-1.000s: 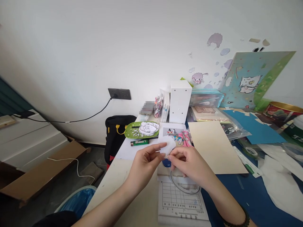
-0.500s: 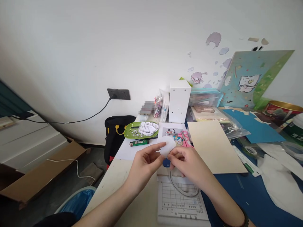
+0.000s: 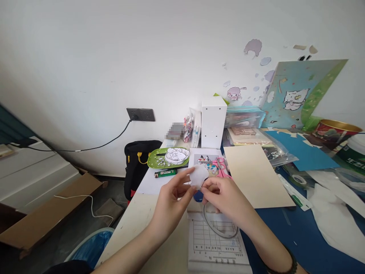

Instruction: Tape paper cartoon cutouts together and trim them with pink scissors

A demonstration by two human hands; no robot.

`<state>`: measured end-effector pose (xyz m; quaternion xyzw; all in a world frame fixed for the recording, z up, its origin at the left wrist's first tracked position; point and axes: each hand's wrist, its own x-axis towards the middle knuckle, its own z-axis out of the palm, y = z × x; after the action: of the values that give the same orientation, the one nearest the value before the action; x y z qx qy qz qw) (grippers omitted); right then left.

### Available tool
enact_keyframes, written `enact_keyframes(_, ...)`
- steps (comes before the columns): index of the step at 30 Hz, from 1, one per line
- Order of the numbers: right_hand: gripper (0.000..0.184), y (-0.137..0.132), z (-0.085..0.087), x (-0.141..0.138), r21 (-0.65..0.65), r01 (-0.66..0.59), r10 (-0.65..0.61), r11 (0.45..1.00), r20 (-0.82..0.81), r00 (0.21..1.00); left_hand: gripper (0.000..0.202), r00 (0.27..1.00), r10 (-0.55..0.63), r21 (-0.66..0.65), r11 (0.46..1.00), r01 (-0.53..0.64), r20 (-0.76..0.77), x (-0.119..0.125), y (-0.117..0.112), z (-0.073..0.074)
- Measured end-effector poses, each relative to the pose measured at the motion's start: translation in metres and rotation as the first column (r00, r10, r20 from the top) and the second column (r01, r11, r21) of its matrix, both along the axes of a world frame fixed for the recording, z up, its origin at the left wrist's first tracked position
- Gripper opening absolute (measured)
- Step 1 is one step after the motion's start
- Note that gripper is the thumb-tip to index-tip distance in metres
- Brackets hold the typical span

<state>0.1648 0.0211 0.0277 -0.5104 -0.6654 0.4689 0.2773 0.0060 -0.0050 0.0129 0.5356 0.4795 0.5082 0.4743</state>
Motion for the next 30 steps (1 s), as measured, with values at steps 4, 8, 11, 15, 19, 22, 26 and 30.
enact_keyframes(4, 0.011, -0.002, 0.004, 0.004, 0.281, 0.016, -0.025, 0.96, 0.025, 0.999, 0.047, 0.983, 0.006, 0.133, 0.991, -0.031, 0.186, -0.003, -0.001, 0.003)
enact_keyframes(8, 0.008, -0.011, 0.004, 0.008, 0.805, 0.11, -0.158, 0.583, -0.02, 0.987, 0.037, 0.963, -0.109, 0.019, 0.994, 0.107, 0.248, -0.008, 0.006, 0.003)
enact_keyframes(11, 0.009, -0.019, 0.004, 0.012, 0.986, 0.048, -0.162, 0.16, -0.021, 0.987, 0.047, 0.902, -0.243, -0.089, 0.952, 0.292, 0.356, -0.008, 0.008, 0.002)
enact_keyframes(15, 0.013, -0.023, 0.003, 0.013, 0.994, -0.1, -0.187, -0.042, 0.09, 0.978, 0.046, 0.853, -0.273, -0.128, 0.923, 0.362, 0.446, -0.006, 0.0, 0.006)
enact_keyframes(19, 0.013, -0.021, 0.0, 0.01, 0.984, -0.153, -0.208, -0.089, 0.132, 0.969, 0.039, 0.856, -0.282, -0.169, 0.908, 0.384, 0.433, -0.006, -0.005, 0.012)
enact_keyframes(22, 0.019, -0.021, -0.003, 0.01, 0.975, -0.221, -0.208, -0.038, 0.209, 0.956, 0.026, 0.857, -0.294, -0.181, 0.9, 0.398, 0.424, -0.007, -0.003, 0.014)
enact_keyframes(26, 0.025, -0.021, -0.007, 0.012, 0.969, -0.248, -0.192, 0.016, 0.246, 0.95, 0.02, 0.862, -0.31, -0.17, 0.9, 0.402, 0.401, -0.009, -0.001, 0.016)
enact_keyframes(30, 0.028, -0.019, -0.009, 0.011, 0.976, -0.19, -0.136, 0.104, 0.203, 0.97, 0.021, 0.866, -0.345, -0.169, 0.889, 0.425, 0.362, -0.011, 0.0, 0.018)
